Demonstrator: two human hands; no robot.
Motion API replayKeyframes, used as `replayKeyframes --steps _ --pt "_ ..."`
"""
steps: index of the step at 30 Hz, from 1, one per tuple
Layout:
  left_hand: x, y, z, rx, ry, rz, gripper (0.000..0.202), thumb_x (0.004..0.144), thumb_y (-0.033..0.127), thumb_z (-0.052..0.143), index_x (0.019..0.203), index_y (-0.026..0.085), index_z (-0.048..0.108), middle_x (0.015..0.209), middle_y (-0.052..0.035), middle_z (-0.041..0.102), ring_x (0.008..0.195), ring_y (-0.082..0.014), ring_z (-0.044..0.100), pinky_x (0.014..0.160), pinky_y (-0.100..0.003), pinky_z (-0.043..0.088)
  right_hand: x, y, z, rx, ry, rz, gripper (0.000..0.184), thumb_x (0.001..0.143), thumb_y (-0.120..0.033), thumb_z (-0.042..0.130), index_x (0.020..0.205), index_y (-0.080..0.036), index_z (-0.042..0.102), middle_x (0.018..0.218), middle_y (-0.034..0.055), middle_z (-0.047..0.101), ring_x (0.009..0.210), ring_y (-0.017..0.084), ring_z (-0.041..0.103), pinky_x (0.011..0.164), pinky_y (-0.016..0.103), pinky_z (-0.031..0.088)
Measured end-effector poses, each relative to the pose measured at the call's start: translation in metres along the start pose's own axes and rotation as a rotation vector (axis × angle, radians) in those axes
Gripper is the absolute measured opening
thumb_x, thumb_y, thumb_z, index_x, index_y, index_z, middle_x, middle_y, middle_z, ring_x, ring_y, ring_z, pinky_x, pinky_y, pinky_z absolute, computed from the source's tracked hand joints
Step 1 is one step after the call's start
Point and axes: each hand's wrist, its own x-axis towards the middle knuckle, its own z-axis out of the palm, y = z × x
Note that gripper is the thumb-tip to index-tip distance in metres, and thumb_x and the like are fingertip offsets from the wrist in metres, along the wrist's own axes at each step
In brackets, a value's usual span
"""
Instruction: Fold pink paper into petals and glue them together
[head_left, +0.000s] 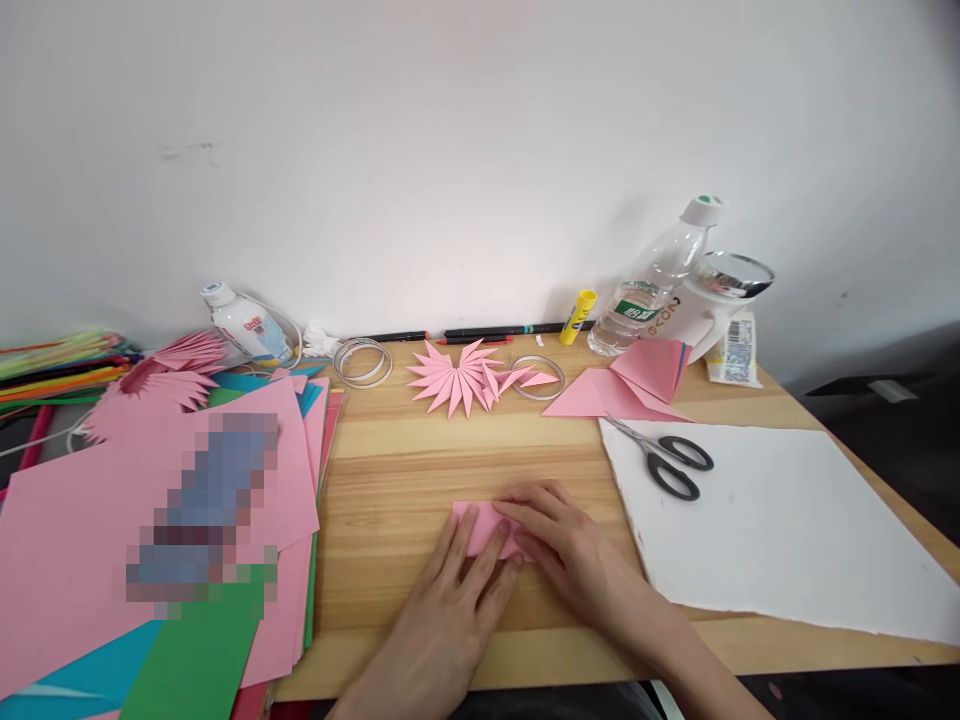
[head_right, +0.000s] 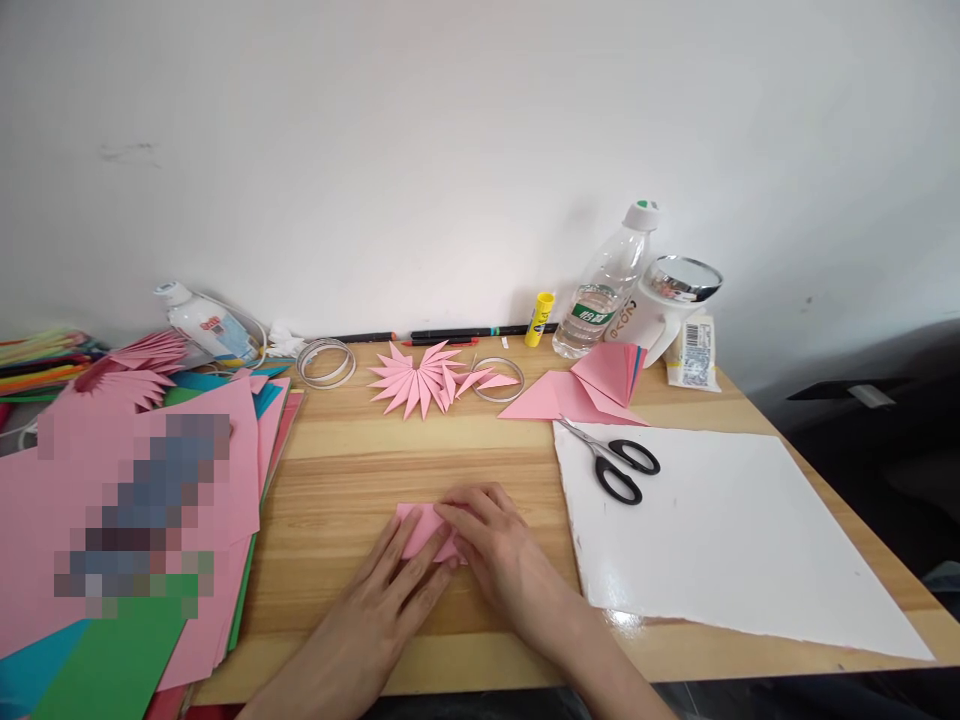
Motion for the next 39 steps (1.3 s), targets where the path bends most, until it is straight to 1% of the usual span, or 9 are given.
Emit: replayKeyframes --steps 3,7,11,14,19,23,29,33,39 --pt "0.000 0.000 0.000 -0.033 -0.026 -0.010 0.075 0.066 0.001 0.045 0.137 0.015 0.028 0.149 -0.0089 0.015 0.135 -0.0359 0.003 0.107 -0.051 0.018 -0.002 0.006 0.003 0.037 0.055 0.057 0.035 0.084 -0.010 0.045 0.117 -0.022 0.052 0.108 0.0087 0.055 0.099 0.019 0.055 0.082 0.033 0.051" --pt "0.000 -0.001 -0.002 -0.063 -0.044 -0.014 0.077 0.064 0.000 0.044 0.137 0.016 0.029 0.150 -0.0076 0.011 0.134 -0.0369 0.000 0.106 -0.052 0.022 -0.004 0.010 0.008 0.065 0.106 0.109 0.030 0.084 -0.009 0.045 0.109 -0.021 0.056 0.104 0.0089 0.056 0.094 0.018 0.057 0.079 0.031 0.051" --pt "0.000 -0.002 -0.002 -0.078 -0.045 -0.010 0.080 0.060 -0.002 0.043 0.137 0.015 0.028 0.149 -0.0085 0.015 0.134 -0.0374 -0.001 0.106 -0.052 0.022 -0.001 0.009 0.012 0.040 0.201 0.132 0.023 0.083 -0.010 0.046 0.100 -0.018 0.059 0.098 0.0091 0.057 0.090 0.019 0.058 0.076 0.032 0.052" --pt "0.000 -0.002 -0.003 -0.094 -0.061 -0.006 0.082 0.059 -0.002 0.043 0.137 0.014 0.028 0.149 -0.0097 0.017 0.134 -0.0383 0.000 0.105 -0.054 0.022 0.000 0.008 0.013 0.032 0.241 0.149 0.018 0.083 -0.011 0.047 0.094 -0.018 0.060 0.095 0.0089 0.058 0.086 0.019 0.059 0.075 0.033 0.052" --pt "0.001 -0.002 -0.006 -0.103 -0.080 -0.011 0.084 0.057 -0.004 0.042 0.138 0.015 0.027 0.149 -0.0090 0.017 0.134 -0.0381 0.000 0.105 -0.054 0.023 0.003 0.007 0.013 0.049 0.239 0.184 0.015 0.083 -0.011 0.047 0.088 -0.017 0.059 0.091 0.0078 0.059 0.082 0.018 0.059 0.073 0.032 0.052" --pt "0.000 -0.002 -0.006 -0.111 -0.070 -0.009 0.083 0.058 -0.004 0.044 0.137 0.014 0.029 0.149 -0.0099 0.015 0.134 -0.0377 -0.001 0.106 -0.054 0.021 0.006 0.007 0.012 0.048 0.245 0.172 0.016 0.084 -0.011 0.045 0.083 -0.017 0.059 0.087 0.0070 0.059 0.079 0.017 0.059 0.071 0.031 0.052" --pt "0.000 0.000 -0.003 -0.122 -0.069 -0.032 0.088 0.056 -0.004 0.044 0.139 0.016 0.024 0.150 -0.0119 0.011 0.133 -0.0395 -0.002 0.104 -0.054 0.024 0.008 0.007 0.012 0.030 0.255 0.167 0.017 0.086 -0.012 0.045 0.079 -0.017 0.060 0.085 0.0064 0.059 0.074 0.016 0.059 0.068 0.028 0.051" --pt "0.000 0.001 -0.002 -0.111 -0.053 -0.033 0.087 0.057 -0.003 0.044 0.139 0.014 0.023 0.149 -0.0152 0.012 0.133 -0.0398 0.002 0.104 -0.054 0.025 0.007 0.008 0.013 0.035 0.247 0.169 0.017 0.086 -0.012 0.045 0.080 -0.017 0.060 0.085 0.0066 0.059 0.075 0.016 0.059 0.068 0.028 0.051" --pt "-0.001 -0.002 0.001 -0.067 -0.024 -0.014 0.081 0.063 -0.001 0.046 0.139 0.016 0.024 0.148 -0.0139 0.016 0.134 -0.0381 0.006 0.105 -0.054 0.023 0.007 0.007 0.014 0.038 0.245 0.175 0.016 0.086 -0.012 0.045 0.080 -0.017 0.059 0.086 0.0065 0.058 0.076 0.016 0.059 0.069 0.028 0.051"
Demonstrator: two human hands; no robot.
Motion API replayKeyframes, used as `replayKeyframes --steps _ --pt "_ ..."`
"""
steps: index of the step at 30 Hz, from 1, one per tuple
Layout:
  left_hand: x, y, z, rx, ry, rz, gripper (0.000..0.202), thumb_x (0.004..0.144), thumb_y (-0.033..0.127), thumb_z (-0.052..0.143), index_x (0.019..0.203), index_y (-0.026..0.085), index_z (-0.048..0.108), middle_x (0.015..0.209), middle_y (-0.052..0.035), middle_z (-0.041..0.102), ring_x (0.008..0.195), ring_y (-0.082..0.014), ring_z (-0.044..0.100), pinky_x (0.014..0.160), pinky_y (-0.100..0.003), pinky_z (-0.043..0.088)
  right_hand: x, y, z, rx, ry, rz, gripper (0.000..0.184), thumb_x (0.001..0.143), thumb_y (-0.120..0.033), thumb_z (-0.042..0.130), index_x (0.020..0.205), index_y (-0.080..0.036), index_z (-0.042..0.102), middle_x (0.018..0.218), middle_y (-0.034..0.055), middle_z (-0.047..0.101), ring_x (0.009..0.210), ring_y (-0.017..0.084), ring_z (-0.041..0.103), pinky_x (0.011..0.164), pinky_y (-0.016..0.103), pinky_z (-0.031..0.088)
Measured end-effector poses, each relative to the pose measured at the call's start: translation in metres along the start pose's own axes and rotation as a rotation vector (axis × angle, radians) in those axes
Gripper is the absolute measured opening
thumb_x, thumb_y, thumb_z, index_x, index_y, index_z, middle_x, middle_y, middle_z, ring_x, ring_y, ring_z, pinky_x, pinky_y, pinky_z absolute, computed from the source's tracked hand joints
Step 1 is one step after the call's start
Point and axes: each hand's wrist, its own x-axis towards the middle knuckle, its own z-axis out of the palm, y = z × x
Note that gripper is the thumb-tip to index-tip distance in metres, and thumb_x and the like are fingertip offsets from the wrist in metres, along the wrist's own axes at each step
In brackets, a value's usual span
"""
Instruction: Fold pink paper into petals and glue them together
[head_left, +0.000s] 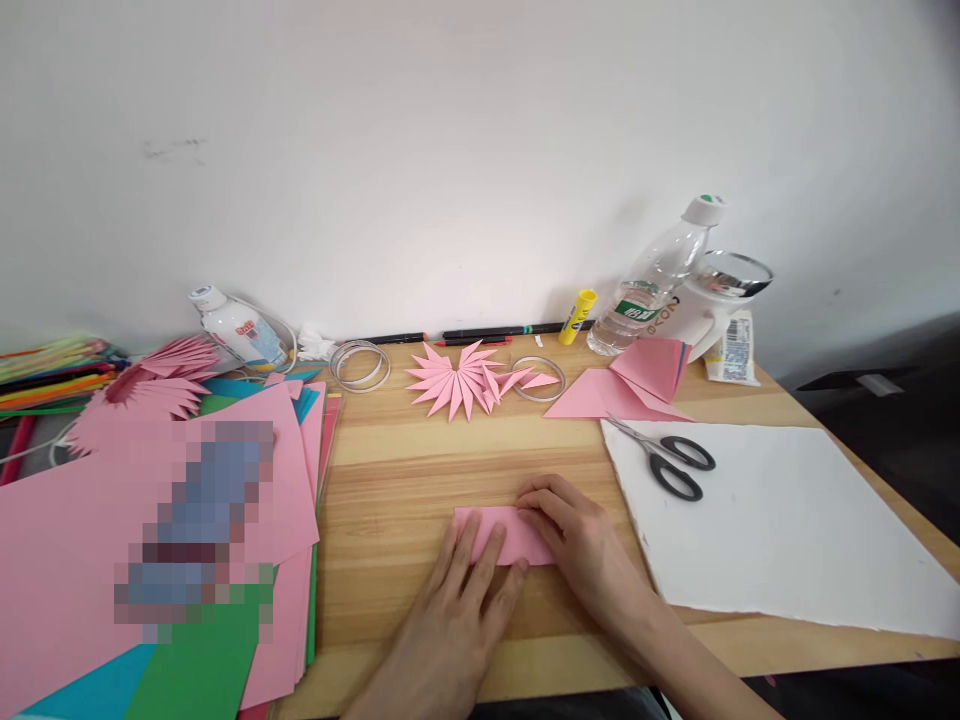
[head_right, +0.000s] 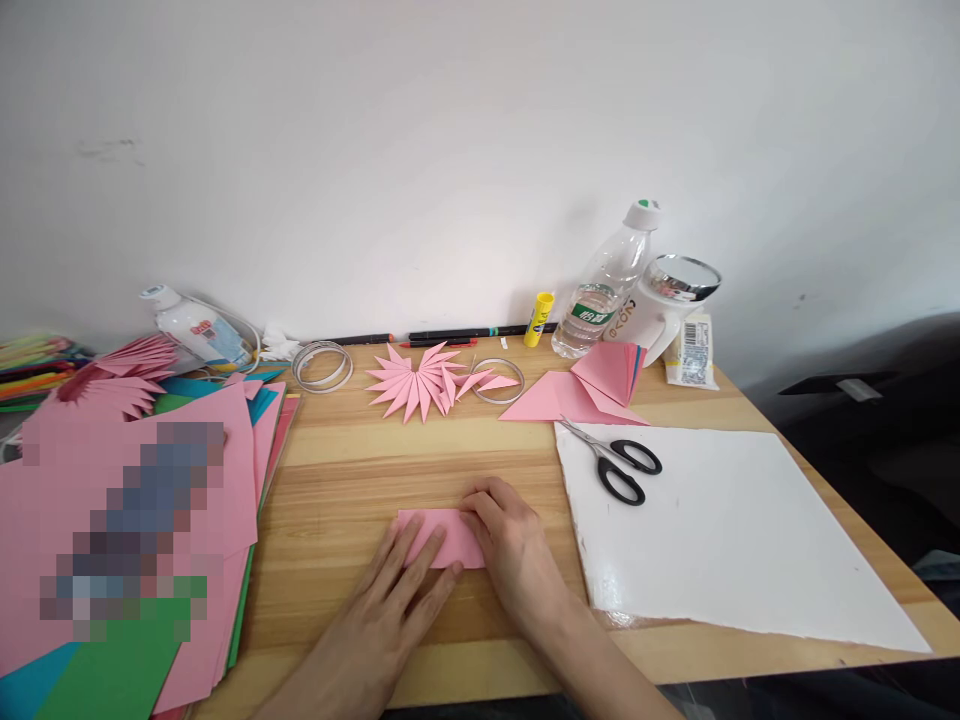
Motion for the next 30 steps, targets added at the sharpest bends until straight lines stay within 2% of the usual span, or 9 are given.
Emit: replayKeyframes --steps 8,12,15,17,19,21,23,27,30 --pt "-0.001 -0.007 0.002 0.027 0.009 0.034 0.061 0.080 0.014 0.047 0.138 0.015 0.027 0.146 -0.0147 0.023 0.134 -0.0362 0.010 0.106 -0.051 0.023 0.001 -0.003 -0.001 -0.003 -0.011 0.045 0.018 0.085 -0.009 0.045 0.077 -0.017 0.059 0.084 0.0055 0.058 0.074 0.016 0.058 0.068 0.027 0.050" --pt "-0.001 -0.010 -0.003 0.038 0.013 0.042 0.060 0.079 0.010 0.045 0.136 0.017 0.030 0.146 -0.0128 0.025 0.134 -0.0338 0.011 0.106 -0.048 0.025 0.004 -0.006 -0.002 -0.028 -0.035 0.046 0.018 0.085 -0.008 0.045 0.076 -0.016 0.058 0.083 0.0061 0.058 0.072 0.016 0.058 0.067 0.028 0.050" --pt "-0.001 -0.009 -0.006 0.048 0.009 0.033 0.067 0.072 0.002 0.045 0.136 0.017 0.031 0.145 -0.0124 0.027 0.135 -0.0338 0.011 0.105 -0.048 0.026 0.006 -0.007 -0.002 -0.066 -0.036 0.034 0.018 0.085 -0.008 0.044 0.076 -0.016 0.057 0.081 0.0063 0.057 0.072 0.016 0.057 0.066 0.029 0.051" --pt "0.000 -0.009 -0.007 0.053 0.007 0.033 0.072 0.067 -0.001 0.044 0.135 0.016 0.032 0.145 -0.0129 0.027 0.134 -0.0352 0.009 0.104 -0.048 0.027 0.004 -0.007 -0.003 -0.103 -0.014 0.021 0.016 0.086 -0.010 0.044 0.082 -0.016 0.058 0.085 0.0074 0.057 0.075 0.017 0.058 0.067 0.031 0.052" --pt "0.001 -0.008 -0.008 0.057 0.007 0.039 0.073 0.065 -0.002 0.044 0.135 0.016 0.032 0.145 -0.0134 0.027 0.134 -0.0368 0.007 0.104 -0.049 0.028 -0.004 -0.005 -0.005 -0.152 0.023 -0.009 0.018 0.087 -0.011 0.043 0.096 -0.016 0.057 0.095 0.0101 0.056 0.085 0.020 0.057 0.071 0.033 0.052" --pt "0.002 -0.007 -0.007 0.059 0.007 0.043 0.075 0.064 -0.003 0.043 0.136 0.015 0.031 0.144 -0.0136 0.028 0.134 -0.0379 0.005 0.103 -0.050 0.029 -0.018 -0.002 -0.009 -0.189 0.054 -0.064 0.025 0.088 -0.011 0.041 0.108 -0.019 0.054 0.107 0.0121 0.053 0.097 0.022 0.055 0.078 0.037 0.052" --pt "0.002 -0.007 -0.006 0.063 -0.002 0.038 0.077 0.063 -0.005 0.043 0.136 0.016 0.030 0.145 -0.0133 0.027 0.134 -0.0379 0.004 0.102 -0.050 0.030 -0.035 0.000 -0.013 -0.179 0.047 -0.124 0.029 0.089 -0.012 0.039 0.112 -0.021 0.053 0.112 0.0116 0.052 0.102 0.022 0.052 0.081 0.038 0.051" --pt "0.002 -0.008 -0.004 0.067 -0.034 0.022 0.081 0.062 -0.006 0.042 0.138 0.019 0.027 0.147 -0.0110 0.022 0.134 -0.0370 0.003 0.103 -0.051 0.029 -0.062 0.002 -0.022 -0.162 -0.076 -0.175 0.039 0.090 -0.011 0.036 0.126 -0.021 0.045 0.117 0.0115 0.054 0.112 0.022 0.048 0.089 0.037 0.050" --pt "0.001 -0.009 -0.003 0.069 -0.046 0.017 0.082 0.064 -0.006 0.042 0.140 0.021 0.024 0.149 -0.0088 0.016 0.135 -0.0348 0.003 0.105 -0.050 0.028 -0.066 0.001 -0.027 -0.195 -0.114 -0.186 0.042 0.090 -0.012 0.036 0.131 -0.020 0.042 0.120 0.0116 0.054 0.113 0.023 0.049 0.090 0.038 0.051"
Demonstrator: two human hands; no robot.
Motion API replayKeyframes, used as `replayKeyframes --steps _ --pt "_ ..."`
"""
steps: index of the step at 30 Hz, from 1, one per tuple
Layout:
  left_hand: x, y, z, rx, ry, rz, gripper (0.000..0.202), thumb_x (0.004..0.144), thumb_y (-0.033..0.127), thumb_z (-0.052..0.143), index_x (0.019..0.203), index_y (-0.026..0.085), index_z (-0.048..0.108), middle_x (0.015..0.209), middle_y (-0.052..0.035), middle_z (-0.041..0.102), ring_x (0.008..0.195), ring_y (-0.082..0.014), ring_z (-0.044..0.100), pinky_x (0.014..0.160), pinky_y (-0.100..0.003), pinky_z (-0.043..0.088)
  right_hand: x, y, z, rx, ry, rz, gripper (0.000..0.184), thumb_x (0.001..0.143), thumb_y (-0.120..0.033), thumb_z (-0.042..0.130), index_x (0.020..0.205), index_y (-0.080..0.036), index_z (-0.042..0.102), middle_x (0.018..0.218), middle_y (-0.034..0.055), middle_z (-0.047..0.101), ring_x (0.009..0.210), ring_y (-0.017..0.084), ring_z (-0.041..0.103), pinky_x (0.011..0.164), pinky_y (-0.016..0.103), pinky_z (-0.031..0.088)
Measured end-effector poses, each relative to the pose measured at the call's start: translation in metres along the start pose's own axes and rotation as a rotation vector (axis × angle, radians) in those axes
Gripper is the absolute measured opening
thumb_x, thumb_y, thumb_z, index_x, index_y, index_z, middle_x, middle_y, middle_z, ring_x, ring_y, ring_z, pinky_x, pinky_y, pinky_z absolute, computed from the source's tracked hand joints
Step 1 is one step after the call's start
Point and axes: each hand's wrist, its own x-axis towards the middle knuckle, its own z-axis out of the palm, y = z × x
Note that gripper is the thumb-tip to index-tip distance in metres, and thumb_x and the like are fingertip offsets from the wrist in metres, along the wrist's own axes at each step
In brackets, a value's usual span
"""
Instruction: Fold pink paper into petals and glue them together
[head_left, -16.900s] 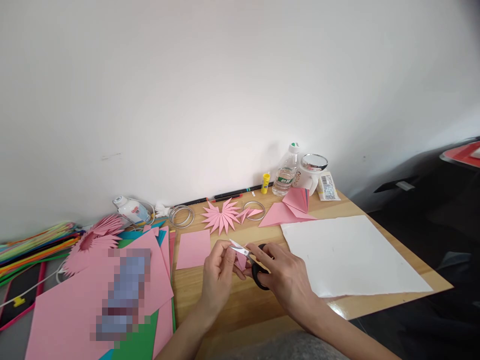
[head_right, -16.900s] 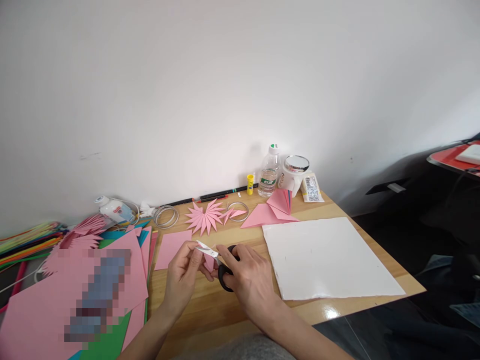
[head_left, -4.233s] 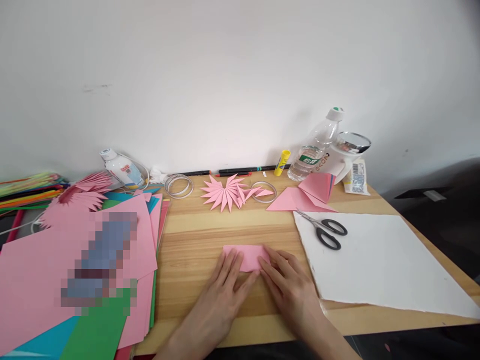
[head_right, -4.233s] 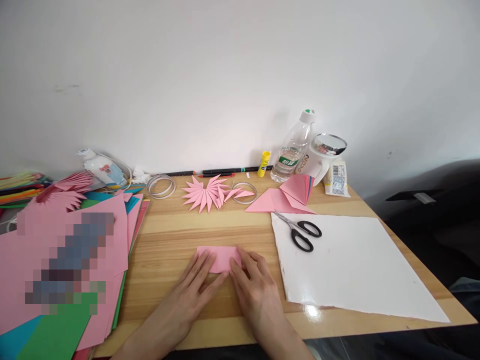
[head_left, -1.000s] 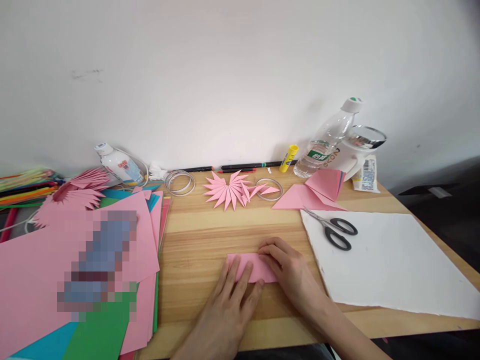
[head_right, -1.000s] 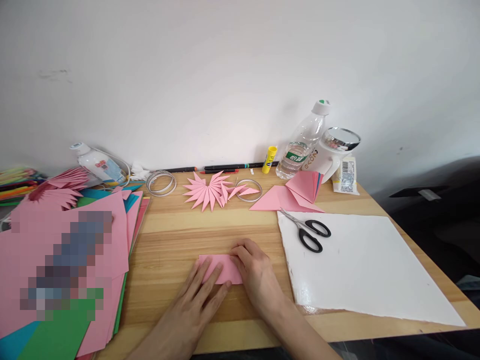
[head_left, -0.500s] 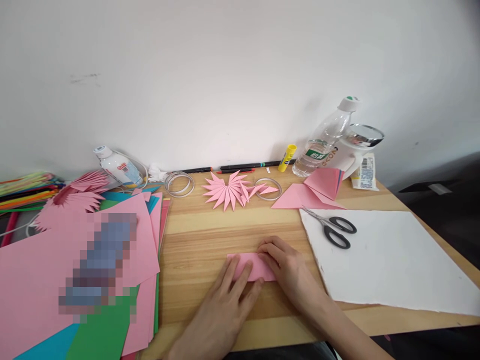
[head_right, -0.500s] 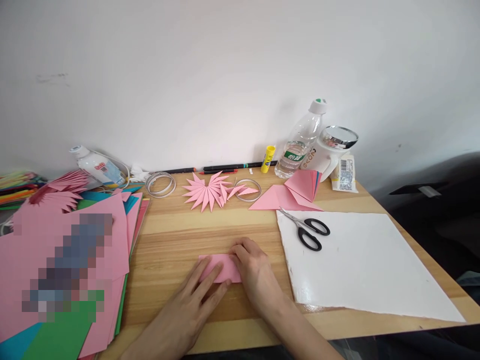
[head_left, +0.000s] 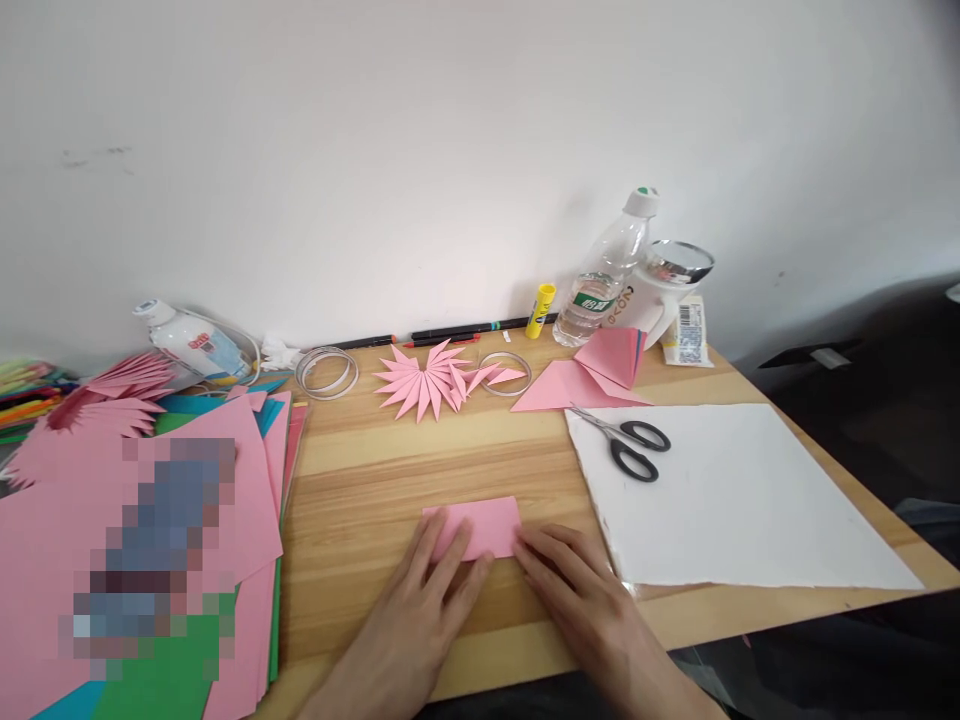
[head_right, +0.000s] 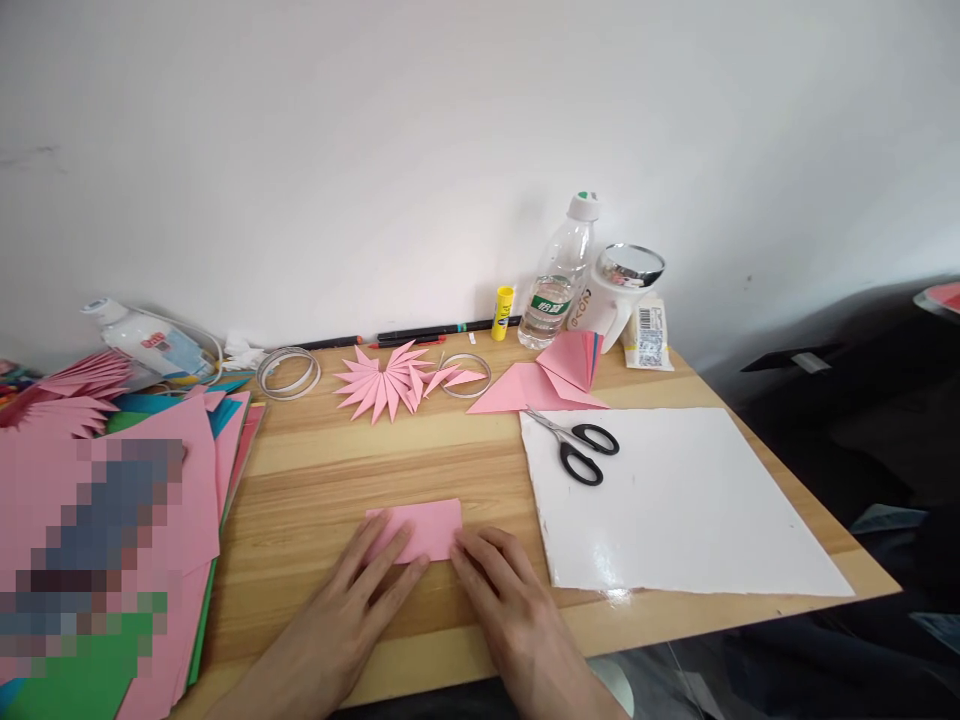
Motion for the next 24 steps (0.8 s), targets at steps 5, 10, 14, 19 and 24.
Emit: replayKeyframes --steps 5,10,14,19,24 --pt "0.000 -0.002 0.001 -0.020 0.011 0.003 0.081 0.066 -0.008 0.039 0.139 0.022 0.024 0.149 -0.0078 0.018 0.135 -0.0335 0.003 0.105 -0.050 0.028 0.003 0.000 0.000 0.007 -0.004 0.003 0.038 0.090 -0.012 0.037 0.128 -0.017 0.045 0.121 0.0128 0.053 0.115 0.023 0.047 0.093 0.040 0.049" --pt "-0.002 -0.002 0.003 -0.023 0.003 -0.001 0.082 0.066 -0.009 0.036 0.140 0.023 0.022 0.149 -0.0058 0.016 0.135 -0.0339 0.002 0.104 -0.051 0.029 0.003 0.001 0.003 0.006 0.002 -0.013 0.039 0.090 -0.011 0.037 0.129 -0.015 0.042 0.129 0.0136 0.048 0.120 0.024 0.041 0.096 0.042 0.046" --pt "-0.002 -0.004 0.004 -0.016 0.005 0.004 0.081 0.067 -0.009 0.034 0.141 0.021 0.018 0.149 -0.0045 0.017 0.135 -0.0334 0.002 0.104 -0.048 0.029 0.009 -0.004 -0.004 0.012 -0.041 -0.024 0.045 0.090 -0.010 0.034 0.135 -0.016 0.034 0.128 0.0138 0.049 0.118 0.024 0.043 0.095 0.042 0.046" --pt "0.000 -0.007 0.005 -0.046 0.030 0.039 0.071 0.074 -0.004 0.035 0.141 0.012 0.018 0.148 -0.0071 0.020 0.135 -0.0317 0.002 0.106 -0.046 0.028 0.011 -0.007 -0.006 0.011 0.009 -0.011 0.041 0.089 -0.008 0.034 0.128 -0.015 0.044 0.123 0.0151 0.053 0.116 0.023 0.046 0.093 0.042 0.048" --pt "0.001 -0.009 0.005 -0.057 0.065 0.050 0.067 0.076 -0.004 0.034 0.140 0.014 0.022 0.147 -0.0080 0.024 0.135 -0.0314 0.003 0.104 -0.048 0.032 0.010 -0.006 -0.004 -0.003 0.032 -0.024 0.037 0.089 -0.010 0.034 0.124 -0.013 0.048 0.118 0.0150 0.056 0.116 0.023 0.047 0.094 0.041 0.048"
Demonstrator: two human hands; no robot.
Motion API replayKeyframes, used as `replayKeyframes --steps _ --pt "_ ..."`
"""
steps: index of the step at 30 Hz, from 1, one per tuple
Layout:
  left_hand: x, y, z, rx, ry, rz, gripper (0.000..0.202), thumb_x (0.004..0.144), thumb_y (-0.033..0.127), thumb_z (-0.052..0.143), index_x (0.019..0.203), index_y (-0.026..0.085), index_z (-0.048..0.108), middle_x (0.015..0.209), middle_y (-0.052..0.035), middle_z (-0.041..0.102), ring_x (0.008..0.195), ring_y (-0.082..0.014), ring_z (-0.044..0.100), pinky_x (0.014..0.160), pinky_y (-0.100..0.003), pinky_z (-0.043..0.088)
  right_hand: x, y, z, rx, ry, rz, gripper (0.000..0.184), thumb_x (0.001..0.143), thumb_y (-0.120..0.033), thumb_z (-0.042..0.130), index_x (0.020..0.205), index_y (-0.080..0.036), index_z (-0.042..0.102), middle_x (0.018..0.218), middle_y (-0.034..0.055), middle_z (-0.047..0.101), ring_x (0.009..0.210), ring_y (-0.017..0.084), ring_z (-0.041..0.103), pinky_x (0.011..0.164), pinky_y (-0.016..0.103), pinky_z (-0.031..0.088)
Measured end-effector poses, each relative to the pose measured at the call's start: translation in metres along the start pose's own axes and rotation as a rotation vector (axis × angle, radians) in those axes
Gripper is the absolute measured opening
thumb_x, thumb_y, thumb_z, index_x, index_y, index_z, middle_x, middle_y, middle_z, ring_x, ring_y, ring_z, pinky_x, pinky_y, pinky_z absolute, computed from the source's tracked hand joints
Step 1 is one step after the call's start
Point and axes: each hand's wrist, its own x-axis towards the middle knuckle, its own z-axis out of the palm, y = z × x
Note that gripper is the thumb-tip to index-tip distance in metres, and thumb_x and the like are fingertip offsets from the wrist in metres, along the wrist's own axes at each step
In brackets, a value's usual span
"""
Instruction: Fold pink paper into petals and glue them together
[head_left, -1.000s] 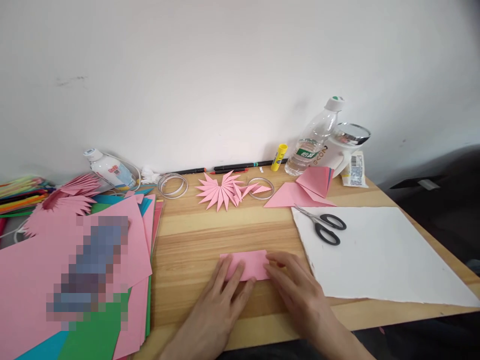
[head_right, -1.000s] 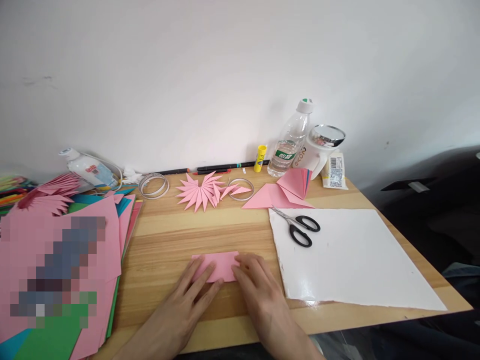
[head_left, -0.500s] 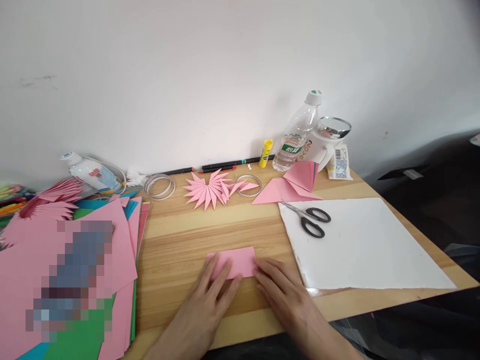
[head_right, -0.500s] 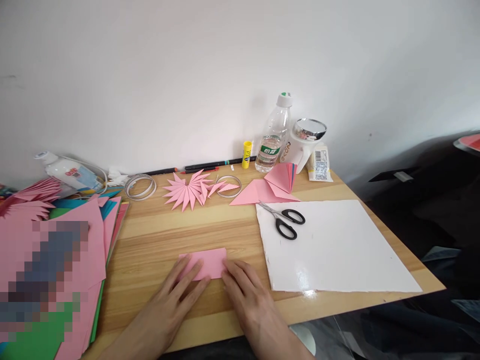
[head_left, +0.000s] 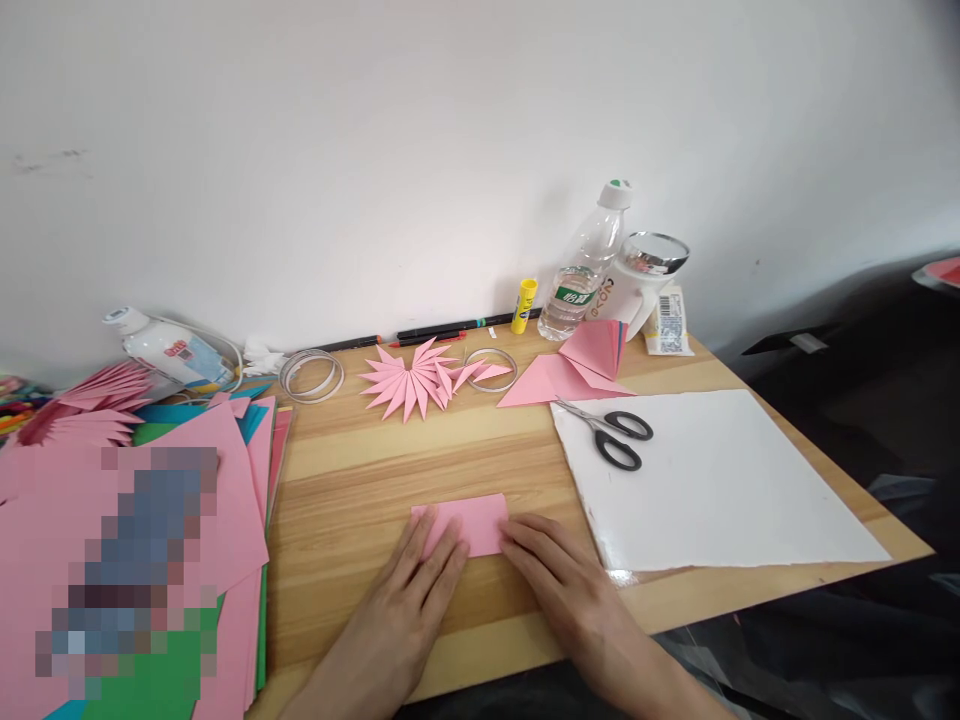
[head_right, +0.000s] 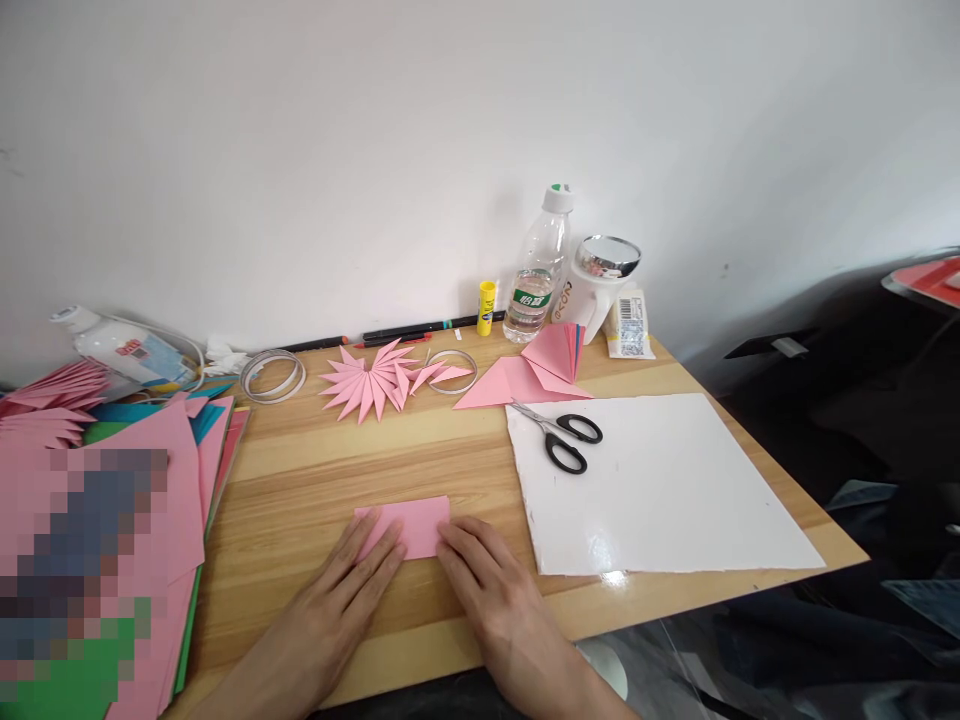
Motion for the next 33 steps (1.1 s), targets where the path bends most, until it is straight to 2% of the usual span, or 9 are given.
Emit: replayKeyframes --steps 2,4,8,12,18,22,25,28,33 --pt "0.001 -0.001 0.000 0.005 0.018 0.010 0.062 0.080 -0.001 0.035 0.139 0.015 0.024 0.146 -0.0079 0.026 0.135 -0.0312 0.006 0.103 -0.048 0.033 0.001 -0.001 0.000 -0.004 0.007 0.004 0.036 0.090 -0.011 0.033 0.123 -0.014 0.049 0.115 0.0149 0.058 0.115 0.023 0.049 0.093 0.041 0.048" --pt "0.001 -0.001 -0.001 0.020 0.040 0.017 0.052 0.086 0.012 0.041 0.137 0.015 0.029 0.145 -0.0089 0.029 0.135 -0.0322 0.008 0.102 -0.048 0.035 0.002 -0.003 -0.001 -0.007 0.011 0.006 0.036 0.090 -0.012 0.032 0.121 -0.014 0.050 0.112 0.0150 0.059 0.113 0.023 0.050 0.092 0.041 0.049" --pt "0.002 0.000 -0.001 0.032 0.055 0.026 0.057 0.084 0.034 0.052 0.135 0.013 0.034 0.143 -0.0112 0.032 0.134 -0.0337 0.010 0.101 -0.049 0.036 0.001 -0.003 -0.001 -0.025 0.018 -0.035 0.035 0.091 -0.010 0.030 0.119 -0.011 0.051 0.109 0.0159 0.060 0.115 0.024 0.049 0.093 0.041 0.049" --pt "0.002 0.001 -0.001 0.052 0.058 0.016 0.057 0.084 0.033 0.052 0.135 0.014 0.034 0.143 -0.0100 0.032 0.134 -0.0330 0.011 0.101 -0.048 0.037 -0.001 0.000 0.001 -0.032 0.026 -0.062 0.032 0.090 -0.009 0.032 0.116 -0.012 0.051 0.116 0.0155 0.057 0.120 0.023 0.044 0.094 0.040 0.047" --pt "0.001 0.001 0.001 0.081 0.068 0.014 0.056 0.085 0.033 0.050 0.135 0.015 0.033 0.144 -0.0102 0.030 0.134 -0.0337 0.014 0.099 -0.048 0.039 0.009 -0.005 0.008 -0.081 0.147 0.224 0.020 0.089 -0.020 0.043 0.106 -0.018 0.053 0.108 0.0128 0.056 0.096 0.023 0.058 0.078 0.039 0.055" --pt "0.005 0.006 0.002 0.125 0.101 -0.011 0.051 0.086 0.033 0.048 0.132 0.013 0.038 0.141 -0.0113 0.036 0.133 -0.0339 0.016 0.098 -0.047 0.041 0.018 -0.003 0.010 -0.102 0.099 0.207 0.019 0.090 -0.014 0.038 0.096 -0.017 0.056 0.098 0.0114 0.055 0.084 0.020 0.058 0.069 0.036 0.055" --pt "0.010 0.013 0.002 0.158 0.133 -0.053 0.052 0.085 0.037 0.049 0.128 0.009 0.043 0.138 -0.0150 0.040 0.132 -0.0356 0.016 0.097 -0.049 0.041 0.018 0.001 0.012 -0.138 0.082 0.145 0.021 0.089 -0.012 0.038 0.096 -0.016 0.057 0.101 0.0127 0.055 0.088 0.022 0.056 0.068 0.036 0.054" --pt "0.013 0.018 0.004 0.144 0.157 -0.088 0.052 0.086 0.038 0.047 0.128 0.008 0.043 0.137 -0.0168 0.040 0.132 -0.0363 0.015 0.097 -0.050 0.041 0.015 0.001 0.013 -0.110 0.140 0.133 0.021 0.088 -0.012 0.040 0.095 -0.017 0.059 0.102 0.0123 0.058 0.091 0.022 0.057 0.072 0.036 0.053" --pt "0.013 0.017 0.007 0.087 0.216 -0.081 0.043 0.090 0.024 0.041 0.129 0.005 0.040 0.137 -0.0178 0.040 0.132 -0.0351 0.017 0.098 -0.052 0.039 0.016 -0.003 0.007 0.142 0.191 0.447 0.015 0.086 -0.022 0.046 0.086 -0.017 0.060 0.080 0.0075 0.066 0.068 0.019 0.064 0.061 0.031 0.055"
